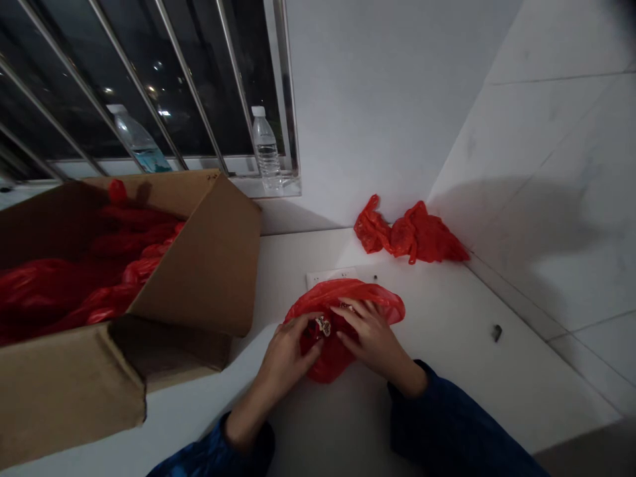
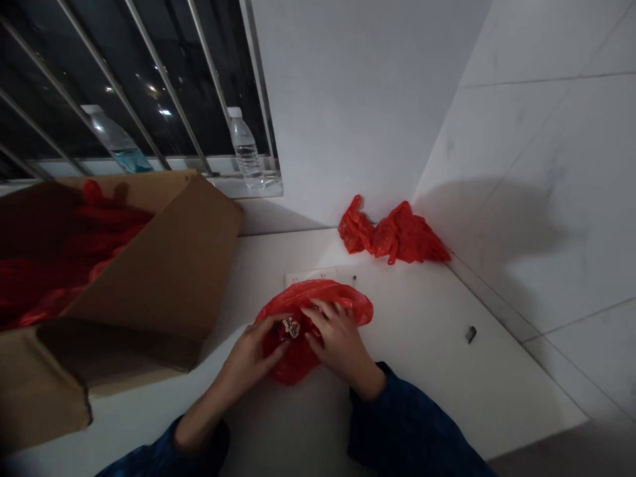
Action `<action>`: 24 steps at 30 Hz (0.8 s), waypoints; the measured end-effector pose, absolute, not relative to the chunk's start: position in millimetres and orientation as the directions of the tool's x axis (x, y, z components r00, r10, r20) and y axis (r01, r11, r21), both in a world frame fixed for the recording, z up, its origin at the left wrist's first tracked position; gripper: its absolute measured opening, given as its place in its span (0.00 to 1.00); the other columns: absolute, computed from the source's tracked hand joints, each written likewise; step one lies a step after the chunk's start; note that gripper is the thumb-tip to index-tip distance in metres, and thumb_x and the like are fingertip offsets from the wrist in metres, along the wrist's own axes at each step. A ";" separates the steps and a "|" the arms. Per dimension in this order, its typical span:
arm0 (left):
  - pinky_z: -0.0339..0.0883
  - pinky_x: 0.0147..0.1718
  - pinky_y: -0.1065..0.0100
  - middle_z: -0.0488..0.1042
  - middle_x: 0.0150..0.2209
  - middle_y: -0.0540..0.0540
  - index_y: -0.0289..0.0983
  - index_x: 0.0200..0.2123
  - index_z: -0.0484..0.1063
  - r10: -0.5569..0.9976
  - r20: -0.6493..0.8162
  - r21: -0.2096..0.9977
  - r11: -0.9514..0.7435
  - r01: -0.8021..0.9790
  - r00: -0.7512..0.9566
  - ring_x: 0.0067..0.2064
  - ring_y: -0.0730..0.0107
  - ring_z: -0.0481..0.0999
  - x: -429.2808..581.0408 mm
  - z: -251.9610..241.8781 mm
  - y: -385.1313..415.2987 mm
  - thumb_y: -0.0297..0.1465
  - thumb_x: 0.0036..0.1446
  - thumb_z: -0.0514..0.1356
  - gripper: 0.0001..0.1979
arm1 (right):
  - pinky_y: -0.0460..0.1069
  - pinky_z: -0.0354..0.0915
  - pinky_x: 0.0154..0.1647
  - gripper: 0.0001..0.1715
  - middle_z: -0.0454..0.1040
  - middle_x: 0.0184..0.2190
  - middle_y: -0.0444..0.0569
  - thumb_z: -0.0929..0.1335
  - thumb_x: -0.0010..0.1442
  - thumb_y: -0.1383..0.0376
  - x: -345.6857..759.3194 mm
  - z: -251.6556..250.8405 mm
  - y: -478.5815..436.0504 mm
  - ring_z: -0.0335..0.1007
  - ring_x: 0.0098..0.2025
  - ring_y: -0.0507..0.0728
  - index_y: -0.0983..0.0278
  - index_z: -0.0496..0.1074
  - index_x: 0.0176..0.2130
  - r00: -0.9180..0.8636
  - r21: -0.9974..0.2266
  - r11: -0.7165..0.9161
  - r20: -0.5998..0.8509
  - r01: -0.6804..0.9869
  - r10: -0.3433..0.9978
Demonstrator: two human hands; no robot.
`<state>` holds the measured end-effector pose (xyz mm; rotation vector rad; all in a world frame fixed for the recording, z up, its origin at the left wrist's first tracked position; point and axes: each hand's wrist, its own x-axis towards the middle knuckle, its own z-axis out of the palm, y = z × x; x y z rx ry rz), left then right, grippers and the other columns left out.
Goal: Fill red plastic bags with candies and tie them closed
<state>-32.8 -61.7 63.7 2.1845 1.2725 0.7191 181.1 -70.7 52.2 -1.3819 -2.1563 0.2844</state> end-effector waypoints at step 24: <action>0.59 0.31 0.74 0.65 0.28 0.52 0.36 0.31 0.65 0.955 0.120 0.965 -0.177 0.195 0.272 0.31 0.74 0.63 -20.4 70.1 -72.5 0.42 0.63 0.58 0.15 | 0.46 0.65 0.28 0.20 0.64 0.24 0.41 0.68 0.62 0.51 168.3 71.1 -75.0 0.67 0.27 0.52 0.62 0.65 0.28 -0.103 -0.988 0.065 0.080 -0.139 0.991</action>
